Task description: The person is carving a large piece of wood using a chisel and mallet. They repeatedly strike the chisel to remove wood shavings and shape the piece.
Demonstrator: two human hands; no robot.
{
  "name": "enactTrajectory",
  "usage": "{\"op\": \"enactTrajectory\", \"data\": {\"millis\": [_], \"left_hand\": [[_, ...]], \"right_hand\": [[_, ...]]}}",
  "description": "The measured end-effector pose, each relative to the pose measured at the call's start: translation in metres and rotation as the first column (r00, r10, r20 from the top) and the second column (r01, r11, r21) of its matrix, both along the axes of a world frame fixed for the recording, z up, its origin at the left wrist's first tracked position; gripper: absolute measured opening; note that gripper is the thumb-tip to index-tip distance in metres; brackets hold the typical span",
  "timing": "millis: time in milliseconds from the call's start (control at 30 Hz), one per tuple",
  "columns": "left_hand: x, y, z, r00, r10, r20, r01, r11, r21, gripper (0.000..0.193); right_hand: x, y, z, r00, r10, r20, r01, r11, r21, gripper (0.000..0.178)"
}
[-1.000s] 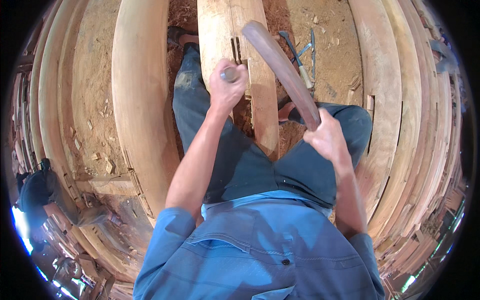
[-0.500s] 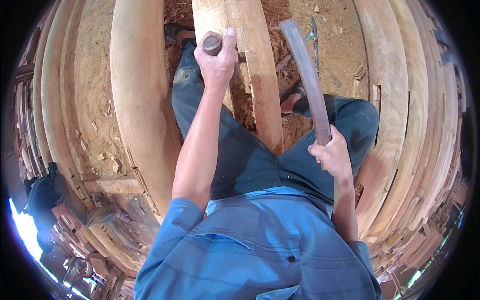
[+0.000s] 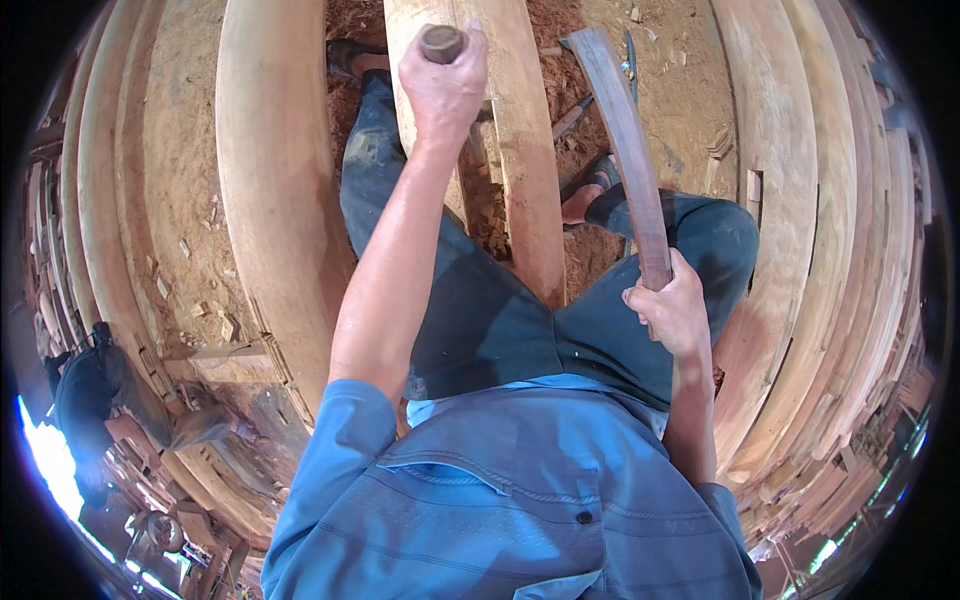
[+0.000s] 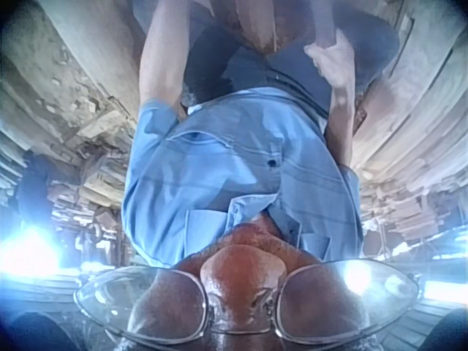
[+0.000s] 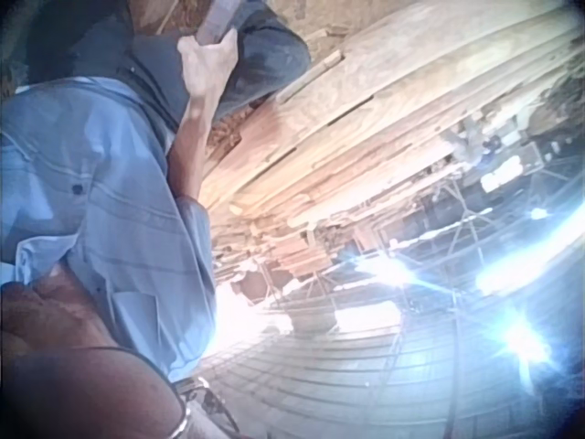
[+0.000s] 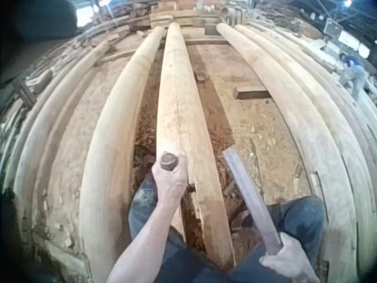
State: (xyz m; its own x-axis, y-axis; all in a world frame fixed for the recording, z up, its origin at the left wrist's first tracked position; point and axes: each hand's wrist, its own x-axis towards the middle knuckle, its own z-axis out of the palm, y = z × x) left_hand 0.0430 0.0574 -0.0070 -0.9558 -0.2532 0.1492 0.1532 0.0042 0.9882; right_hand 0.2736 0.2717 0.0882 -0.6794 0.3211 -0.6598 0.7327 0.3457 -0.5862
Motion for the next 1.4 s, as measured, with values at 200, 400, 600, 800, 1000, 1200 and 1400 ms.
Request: {"op": "enactTrajectory", "data": {"millis": [200, 400, 600, 800, 1000, 1200, 1400], "left_hand": [[0.005, -0.004, -0.017, 0.991, -0.083, 0.103, 0.080, 0.996, 0.041, 0.024], [0.003, 0.002, -0.015, 0.995, -0.103, -0.016, 0.104, 0.992, 0.075, 0.023], [0.002, 0.001, -0.027, 1.000, 0.008, -0.015, -0.008, 0.999, 0.045, 0.018], [-0.001, 0.005, -0.038, 0.994, 0.104, -0.017, -0.104, 0.995, -0.005, 0.020], [-0.016, 0.008, -0.037, 0.947, 0.319, 0.031, -0.314, 0.943, -0.109, 0.014], [-0.033, -0.023, -0.068, 0.971, 0.234, 0.055, -0.240, 0.964, 0.119, 0.010], [-0.005, 0.004, -0.040, 0.992, 0.096, 0.080, -0.096, 0.995, -0.008, 0.014]], "right_hand": [[0.002, -0.004, -0.001, 1.000, 0.008, 0.006, -0.008, 1.000, 0.004, 0.031], [-0.001, -0.007, 0.002, 0.998, 0.057, -0.001, -0.057, 0.998, 0.032, 0.033], [-0.002, -0.011, 0.005, 0.998, 0.063, 0.021, -0.064, 0.997, 0.044, 0.034], [-0.003, -0.014, 0.008, 0.996, 0.085, 0.012, -0.086, 0.992, 0.094, 0.033], [-0.052, -0.019, 0.079, 0.893, -0.030, -0.448, 0.136, 0.969, 0.207, 0.041], [-0.170, 0.028, 0.181, 0.525, 0.048, -0.850, -0.388, 0.902, -0.188, 0.011], [-0.181, -0.020, 0.115, 0.692, 0.633, -0.347, -0.224, 0.645, 0.731, 0.027]]}}
